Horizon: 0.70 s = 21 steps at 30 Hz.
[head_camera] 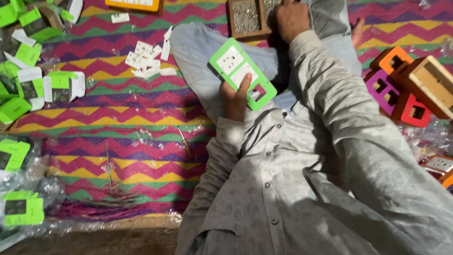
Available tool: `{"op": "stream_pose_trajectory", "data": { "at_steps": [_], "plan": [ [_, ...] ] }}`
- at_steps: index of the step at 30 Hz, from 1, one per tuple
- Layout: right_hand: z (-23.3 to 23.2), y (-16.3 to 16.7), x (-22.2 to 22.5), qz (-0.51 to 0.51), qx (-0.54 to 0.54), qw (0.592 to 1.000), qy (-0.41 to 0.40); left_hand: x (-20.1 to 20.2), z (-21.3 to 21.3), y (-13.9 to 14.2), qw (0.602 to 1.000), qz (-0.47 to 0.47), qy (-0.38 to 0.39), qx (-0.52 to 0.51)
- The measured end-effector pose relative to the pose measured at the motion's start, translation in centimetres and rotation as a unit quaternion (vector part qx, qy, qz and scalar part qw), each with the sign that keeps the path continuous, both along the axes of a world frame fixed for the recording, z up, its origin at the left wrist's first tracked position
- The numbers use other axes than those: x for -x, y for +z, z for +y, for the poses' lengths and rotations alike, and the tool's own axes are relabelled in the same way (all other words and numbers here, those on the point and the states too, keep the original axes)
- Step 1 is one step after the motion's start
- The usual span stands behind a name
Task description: The person sits on a colorful mat and assembles electrical components. They insert white plastic pieces into green and red plastic frames, then secure them with screws from a nearby box. The person handles multiple frames and components throughout the process.
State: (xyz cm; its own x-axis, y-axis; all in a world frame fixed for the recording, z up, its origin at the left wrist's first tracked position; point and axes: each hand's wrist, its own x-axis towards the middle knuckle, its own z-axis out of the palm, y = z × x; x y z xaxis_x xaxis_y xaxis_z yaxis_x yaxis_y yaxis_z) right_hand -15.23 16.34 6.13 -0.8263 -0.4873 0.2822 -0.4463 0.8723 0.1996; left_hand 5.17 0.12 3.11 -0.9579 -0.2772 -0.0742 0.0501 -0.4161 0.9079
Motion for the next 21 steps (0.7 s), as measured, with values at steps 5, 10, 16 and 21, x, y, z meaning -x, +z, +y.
{"op": "stream_pose_trajectory", "data": {
  "at_steps": [5, 10, 16, 21],
  "plan": [
    [0.0, -0.3, 0.5, -0.028, -0.009, 0.999, -0.021, 0.4, 0.2, 0.4, 1.0, 0.013, 0.016, 0.011],
    [-0.2, 0.1, 0.8, -0.051, 0.007, 0.997, -0.051, 0.0, -0.1, 1.0, 1.0, 0.022, -0.003, 0.018],
    [-0.5, 1.2, 0.3, -0.071, 0.186, 0.979, -0.032, 1.0, 0.0, -0.7, 0.999, 0.047, 0.011, 0.013],
    [-0.4, 2.4, 0.8, -0.105, 0.422, 0.9, -0.017, 2.1, 0.2, -3.0, 0.999, 0.045, 0.003, -0.03]
  ]
}}
